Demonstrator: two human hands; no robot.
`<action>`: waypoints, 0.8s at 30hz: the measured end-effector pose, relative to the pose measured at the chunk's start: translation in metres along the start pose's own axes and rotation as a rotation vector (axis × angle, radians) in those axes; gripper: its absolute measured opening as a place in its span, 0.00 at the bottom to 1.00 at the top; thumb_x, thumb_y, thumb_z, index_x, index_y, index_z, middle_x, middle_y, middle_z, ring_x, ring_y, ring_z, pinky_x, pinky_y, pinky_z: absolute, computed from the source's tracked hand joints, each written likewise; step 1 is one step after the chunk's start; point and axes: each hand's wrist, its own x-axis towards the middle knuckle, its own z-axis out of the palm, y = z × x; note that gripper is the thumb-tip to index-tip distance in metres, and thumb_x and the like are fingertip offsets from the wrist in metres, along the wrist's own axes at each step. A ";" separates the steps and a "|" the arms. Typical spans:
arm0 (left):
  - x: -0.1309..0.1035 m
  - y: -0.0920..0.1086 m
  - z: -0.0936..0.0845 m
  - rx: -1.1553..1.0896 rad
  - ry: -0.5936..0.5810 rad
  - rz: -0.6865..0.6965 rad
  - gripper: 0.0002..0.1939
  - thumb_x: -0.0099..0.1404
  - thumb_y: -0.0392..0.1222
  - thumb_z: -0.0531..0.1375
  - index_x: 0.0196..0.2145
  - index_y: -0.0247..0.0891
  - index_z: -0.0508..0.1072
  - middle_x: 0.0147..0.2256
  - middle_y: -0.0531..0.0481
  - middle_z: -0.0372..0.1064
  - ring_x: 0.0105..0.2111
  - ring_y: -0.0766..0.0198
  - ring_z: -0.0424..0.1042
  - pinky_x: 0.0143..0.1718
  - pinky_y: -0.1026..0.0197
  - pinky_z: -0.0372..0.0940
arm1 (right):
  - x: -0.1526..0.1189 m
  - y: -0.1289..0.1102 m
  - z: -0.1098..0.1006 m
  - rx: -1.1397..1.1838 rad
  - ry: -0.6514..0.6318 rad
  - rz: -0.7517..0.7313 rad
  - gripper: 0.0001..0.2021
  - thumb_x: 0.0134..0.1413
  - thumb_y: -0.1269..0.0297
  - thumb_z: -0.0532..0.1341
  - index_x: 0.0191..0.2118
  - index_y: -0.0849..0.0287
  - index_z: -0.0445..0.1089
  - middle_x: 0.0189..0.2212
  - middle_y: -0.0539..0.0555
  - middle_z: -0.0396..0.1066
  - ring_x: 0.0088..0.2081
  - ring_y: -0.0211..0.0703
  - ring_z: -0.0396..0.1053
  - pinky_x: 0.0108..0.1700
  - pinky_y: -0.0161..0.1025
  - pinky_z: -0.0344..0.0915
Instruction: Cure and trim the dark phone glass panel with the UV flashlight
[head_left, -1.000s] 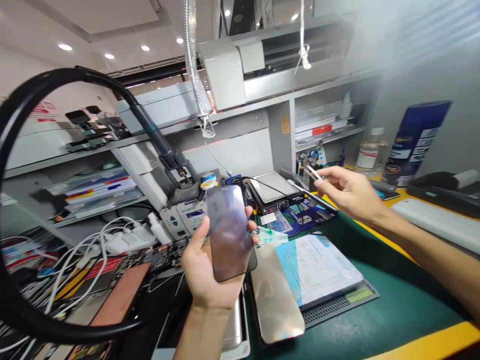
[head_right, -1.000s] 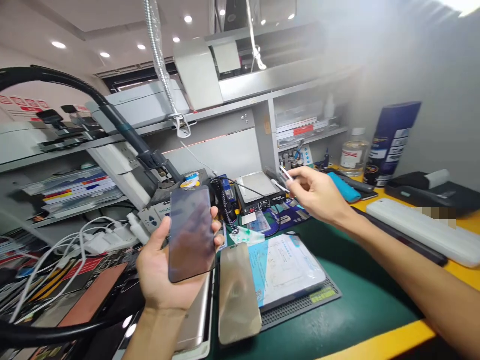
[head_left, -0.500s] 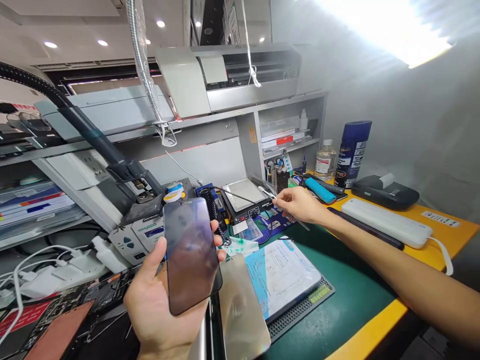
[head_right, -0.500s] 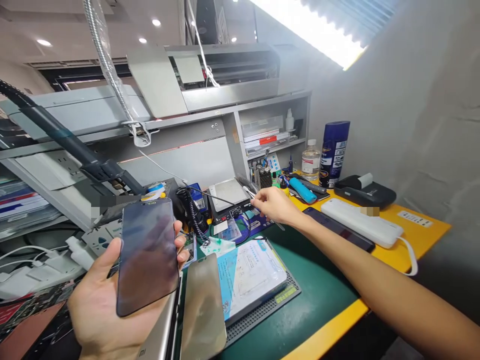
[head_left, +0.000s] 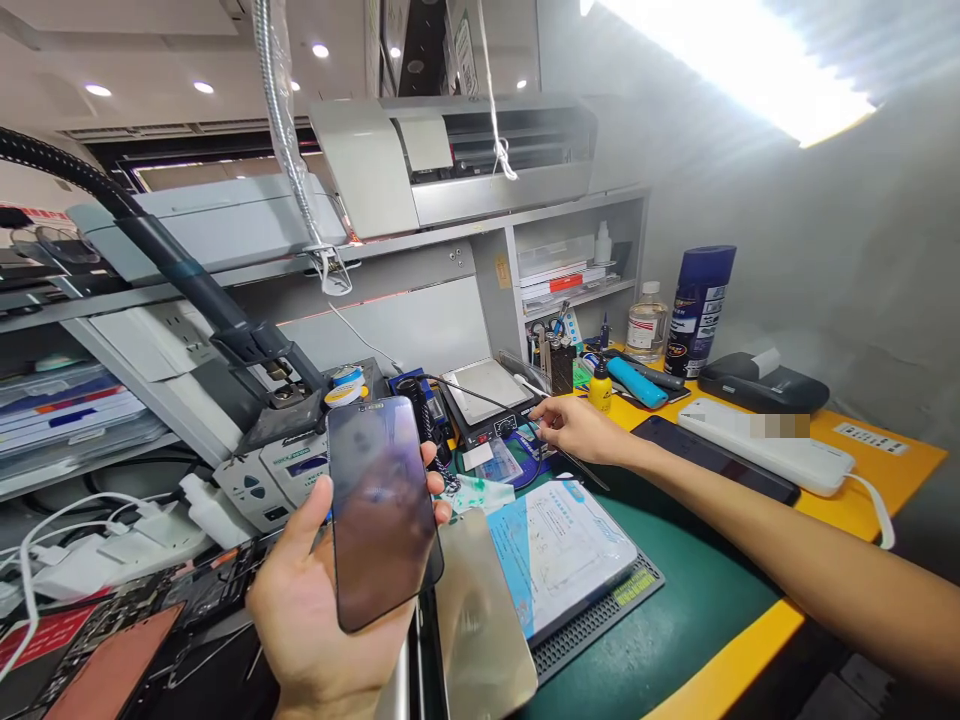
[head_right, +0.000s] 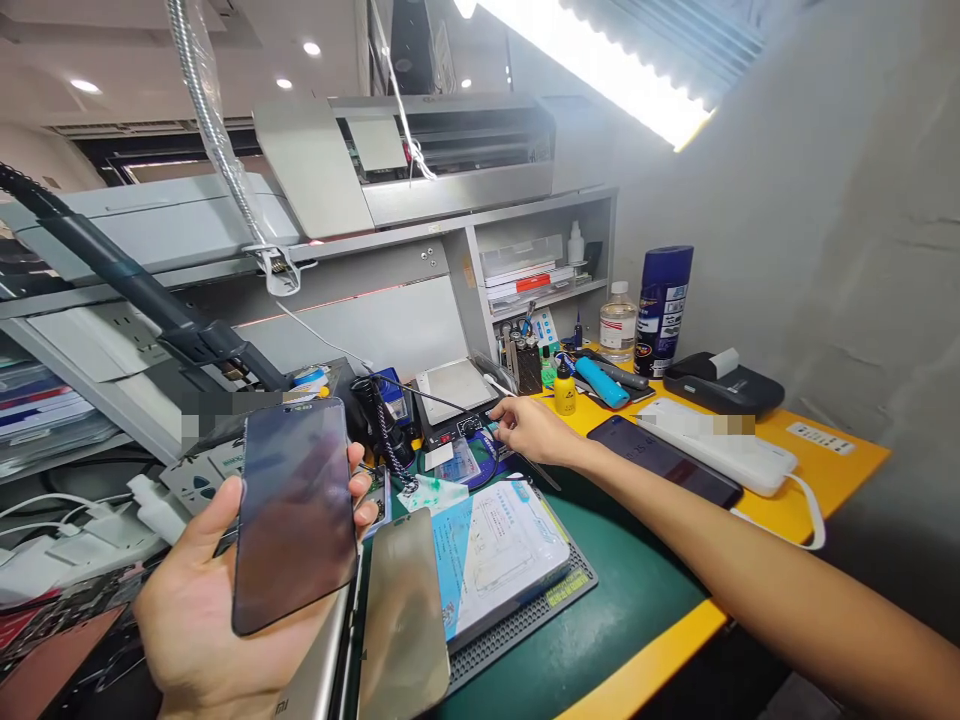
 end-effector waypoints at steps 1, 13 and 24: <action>0.000 0.000 0.000 0.004 -0.003 0.001 0.31 0.69 0.49 0.54 0.64 0.27 0.66 0.50 0.29 0.76 0.37 0.47 0.77 0.34 0.48 0.75 | 0.000 0.001 0.003 0.016 0.003 -0.006 0.15 0.68 0.58 0.62 0.54 0.61 0.70 0.48 0.56 0.72 0.44 0.45 0.74 0.46 0.46 0.74; 0.002 -0.002 -0.005 0.017 -0.041 0.020 0.33 0.68 0.48 0.55 0.65 0.25 0.65 0.52 0.25 0.74 0.37 0.46 0.77 0.34 0.46 0.75 | 0.007 -0.001 0.012 0.195 -0.050 0.011 0.16 0.69 0.58 0.60 0.56 0.61 0.68 0.47 0.57 0.72 0.43 0.44 0.74 0.44 0.44 0.75; 0.001 -0.001 -0.006 0.022 -0.053 -0.004 0.35 0.68 0.47 0.56 0.68 0.26 0.59 0.52 0.26 0.75 0.37 0.45 0.78 0.33 0.45 0.76 | -0.003 -0.001 -0.018 -0.250 -0.272 -0.082 0.14 0.67 0.59 0.62 0.52 0.61 0.71 0.51 0.57 0.71 0.49 0.48 0.72 0.51 0.50 0.72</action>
